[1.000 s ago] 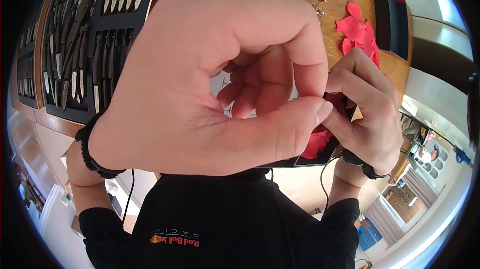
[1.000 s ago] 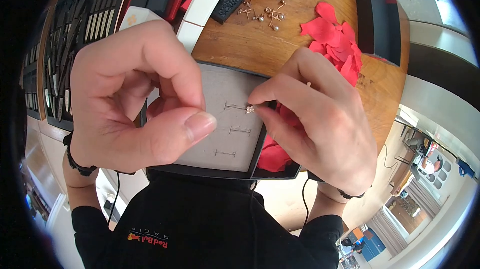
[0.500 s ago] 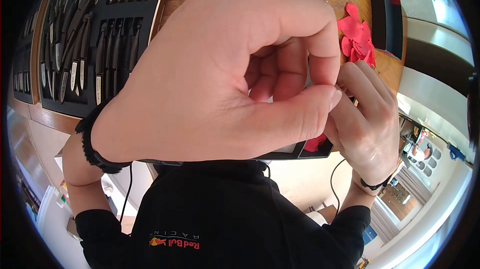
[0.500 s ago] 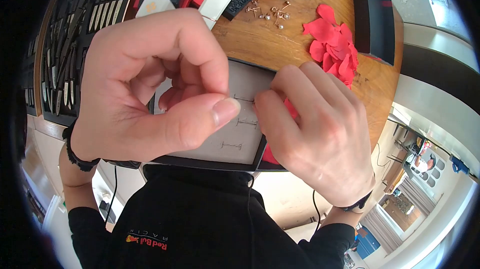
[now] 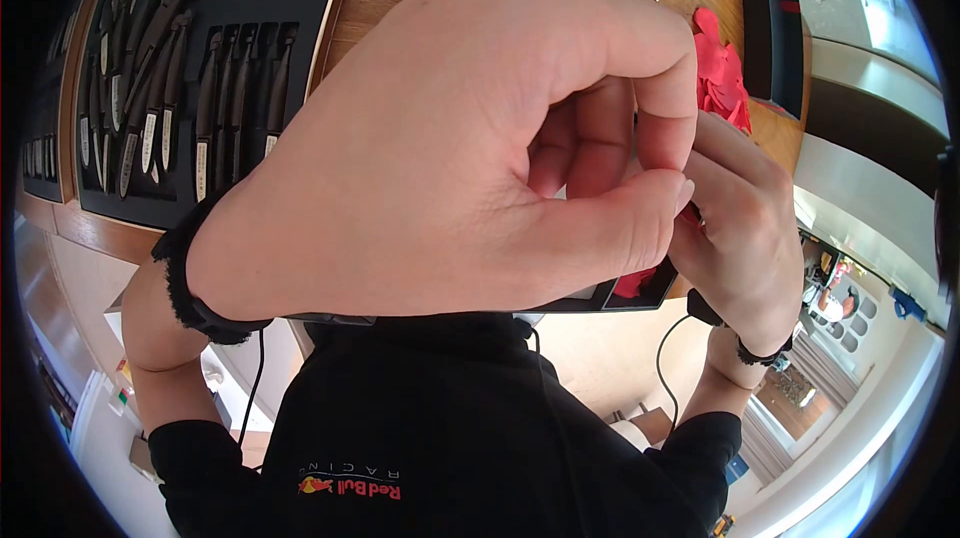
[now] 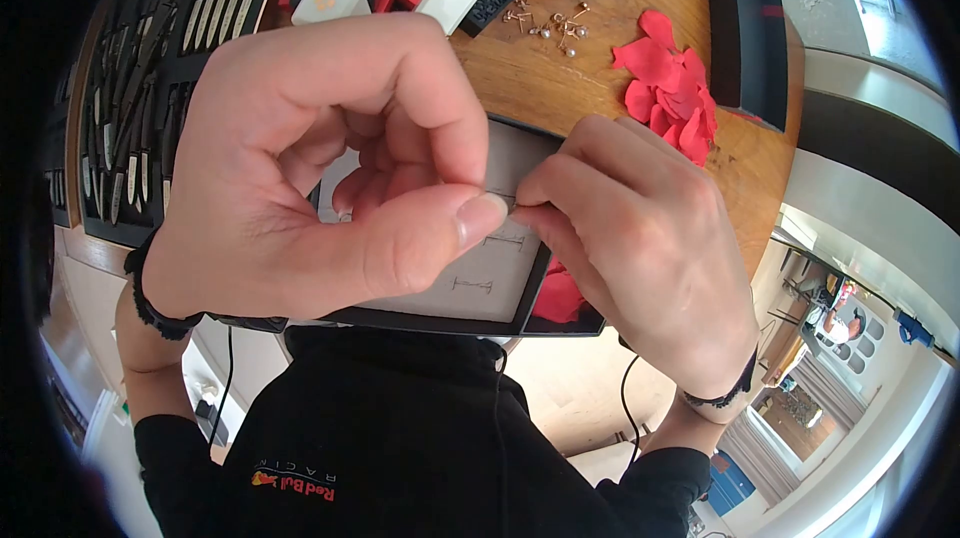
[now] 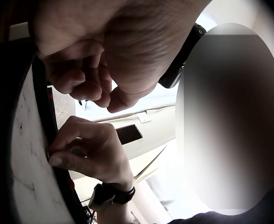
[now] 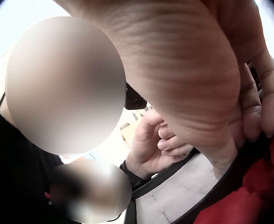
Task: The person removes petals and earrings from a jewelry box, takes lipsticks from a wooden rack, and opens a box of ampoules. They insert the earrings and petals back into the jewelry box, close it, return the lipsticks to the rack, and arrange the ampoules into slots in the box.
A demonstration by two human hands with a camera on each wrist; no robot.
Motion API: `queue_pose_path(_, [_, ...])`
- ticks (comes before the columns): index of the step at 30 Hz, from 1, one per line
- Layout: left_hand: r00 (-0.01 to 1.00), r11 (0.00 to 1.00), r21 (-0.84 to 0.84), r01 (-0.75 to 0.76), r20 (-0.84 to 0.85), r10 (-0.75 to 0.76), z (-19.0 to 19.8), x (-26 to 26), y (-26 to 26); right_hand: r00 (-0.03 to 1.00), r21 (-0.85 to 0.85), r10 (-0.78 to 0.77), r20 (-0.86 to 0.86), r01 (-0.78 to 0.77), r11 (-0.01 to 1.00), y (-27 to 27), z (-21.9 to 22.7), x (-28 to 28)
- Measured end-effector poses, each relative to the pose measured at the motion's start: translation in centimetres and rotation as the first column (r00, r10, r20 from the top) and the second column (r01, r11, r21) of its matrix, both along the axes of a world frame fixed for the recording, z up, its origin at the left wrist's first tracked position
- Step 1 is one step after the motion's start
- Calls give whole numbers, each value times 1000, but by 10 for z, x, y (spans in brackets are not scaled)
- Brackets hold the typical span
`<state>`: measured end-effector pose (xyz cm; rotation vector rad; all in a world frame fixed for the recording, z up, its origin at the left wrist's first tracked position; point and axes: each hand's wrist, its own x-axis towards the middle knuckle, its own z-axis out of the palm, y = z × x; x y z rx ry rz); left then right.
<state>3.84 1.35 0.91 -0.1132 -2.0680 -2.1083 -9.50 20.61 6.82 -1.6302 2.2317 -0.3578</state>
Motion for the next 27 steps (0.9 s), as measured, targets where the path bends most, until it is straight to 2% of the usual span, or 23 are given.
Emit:
queue_pose_path(1, [999,991,131,-18,43,12,-3,1,3,1000,1,-1,0,1,1000,-1,1,1])
queue_pose_path(5, [1000,984,177,-15,15,12,-3,-1,2,999,9,-37,-22,37,999,-3,0,4])
queue_pose_path(7, [994,985,-172,-18,-105,0,4,-2,-4,999,4,-44,-32,44,999,-2,0,7])
queue_pose_path(8, [994,985,-172,-18,-105,0,9,-4,-7,998,-3,-49,-41,49,999,-1,-1,8])
queue_pose_path(13, [966,982,-95,166,216,-142,30,-12,-16,996,-21,-52,-78,51,999,1,0,12])
queue_pose_path(14, [966,982,-94,166,215,-142,22,-8,-11,993,-11,-39,-113,38,999,0,1,14])
queue_pose_path(16, [998,989,142,-36,57,28,3,-1,4,989,-1,-26,-149,26,1000,0,3,14])
queue_pose_path(20, [999,987,159,-30,37,24,1,0,2,997,-73,-62,-52,58,996,3,14,1])
queue_pose_path(22, [1000,992,-129,-2,-19,0,9,-1,-4,997,-127,-78,-13,76,989,0,17,-9])
queue_pose_path(24, [999,998,-66,13,-44,-16,4,-2,-6,945,-131,-326,16,325,936,-6,15,-22])
queue_pose_path(25, [997,1000,-4,26,-68,-26,3,-2,-6,936,-75,-344,74,349,934,-9,10,-34])
queue_pose_path(26, [997,999,-9,32,-73,-33,3,-2,-7,934,-81,-349,71,354,932,-11,2,-46])
queue_pose_path(27, [998,999,10,37,-46,-36,4,-2,-7,955,-78,-281,93,289,954,-13,-9,-58])
